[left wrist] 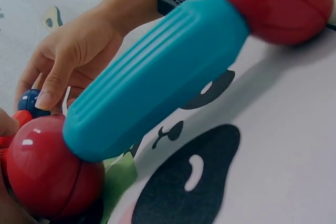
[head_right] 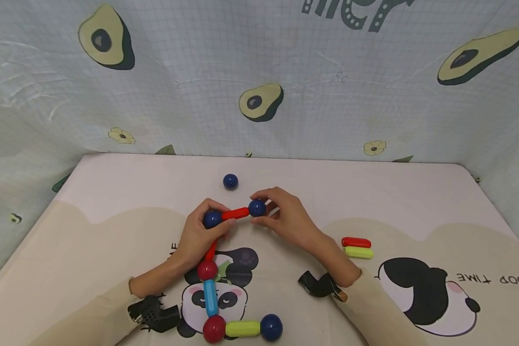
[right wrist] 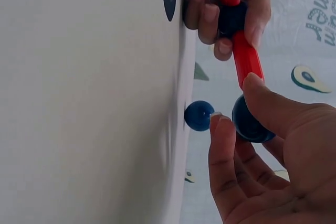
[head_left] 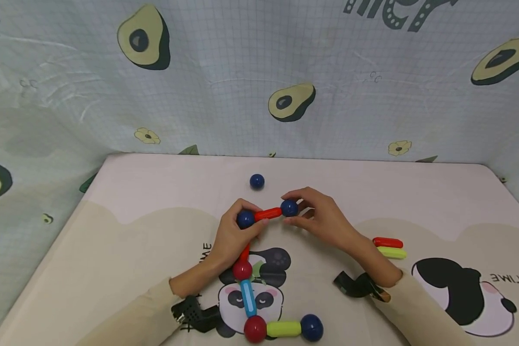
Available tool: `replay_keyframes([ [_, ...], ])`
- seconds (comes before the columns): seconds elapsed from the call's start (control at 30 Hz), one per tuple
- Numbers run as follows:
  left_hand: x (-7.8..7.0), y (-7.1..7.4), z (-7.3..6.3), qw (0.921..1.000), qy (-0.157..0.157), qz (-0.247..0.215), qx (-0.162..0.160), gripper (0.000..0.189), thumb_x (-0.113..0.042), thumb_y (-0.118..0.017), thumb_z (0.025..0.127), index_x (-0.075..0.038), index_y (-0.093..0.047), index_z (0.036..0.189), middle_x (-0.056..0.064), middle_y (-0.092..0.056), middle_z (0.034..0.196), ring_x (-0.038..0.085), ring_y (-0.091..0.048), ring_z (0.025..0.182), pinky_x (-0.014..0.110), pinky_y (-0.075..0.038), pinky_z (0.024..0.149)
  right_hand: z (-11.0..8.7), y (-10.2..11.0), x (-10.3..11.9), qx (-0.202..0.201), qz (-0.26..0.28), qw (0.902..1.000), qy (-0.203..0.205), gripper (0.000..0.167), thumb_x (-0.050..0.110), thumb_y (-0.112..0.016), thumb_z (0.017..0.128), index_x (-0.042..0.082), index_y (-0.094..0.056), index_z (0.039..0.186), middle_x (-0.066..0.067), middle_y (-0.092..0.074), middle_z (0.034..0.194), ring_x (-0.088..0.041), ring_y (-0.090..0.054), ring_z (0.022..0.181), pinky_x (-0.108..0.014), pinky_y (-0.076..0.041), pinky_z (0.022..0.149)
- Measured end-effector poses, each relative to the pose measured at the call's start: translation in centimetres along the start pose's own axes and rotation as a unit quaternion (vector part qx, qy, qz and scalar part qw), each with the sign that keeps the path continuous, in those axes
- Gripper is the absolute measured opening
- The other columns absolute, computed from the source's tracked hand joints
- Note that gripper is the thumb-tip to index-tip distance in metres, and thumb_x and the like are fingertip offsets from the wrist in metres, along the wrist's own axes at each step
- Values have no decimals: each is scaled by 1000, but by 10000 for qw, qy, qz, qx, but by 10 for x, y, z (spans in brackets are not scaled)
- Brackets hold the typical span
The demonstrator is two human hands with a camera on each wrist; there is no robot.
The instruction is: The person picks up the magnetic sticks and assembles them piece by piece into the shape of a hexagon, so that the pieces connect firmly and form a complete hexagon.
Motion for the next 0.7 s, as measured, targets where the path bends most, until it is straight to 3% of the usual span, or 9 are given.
replay_keyframes([
  [0.33,0,1,0,9999,-44,-141,56,22,-12,-70,88,-2,-56,103,13,-65,80,28,-63,66,25,-50,63,2,-3,1,-90,-123,9999,-65,46,15,-81,77,10,-63,118,-2,-60,107,-14,-60,86,-25,-54,72],
  [0.5,-1,1,1,9998,-86,-194,46,22,-14,-70,88,-3,-57,103,14,-65,76,29,-63,65,24,-50,62,0,-2,2,79,-229,9995,-207,50,18,-79,79,10,-60,125,-1,-60,113,-13,-61,88,-25,-53,73],
  [0.7,-3,-3,0,9993,-170,-227,227,25,-14,-69,89,-7,-64,112,14,-66,80,28,-62,66,26,-51,63,-15,21,2,292,-355,9987,-207,55,16,-78,81,13,-56,132,-2,-60,116,-11,-61,91,-28,-53,76],
])
Point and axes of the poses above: each hand's wrist, its own z-axis towards the middle knuckle, its own y-axis out of the back of the hand, x = y × z, the point moved 10 cm from there along z, towards the middle knuckle
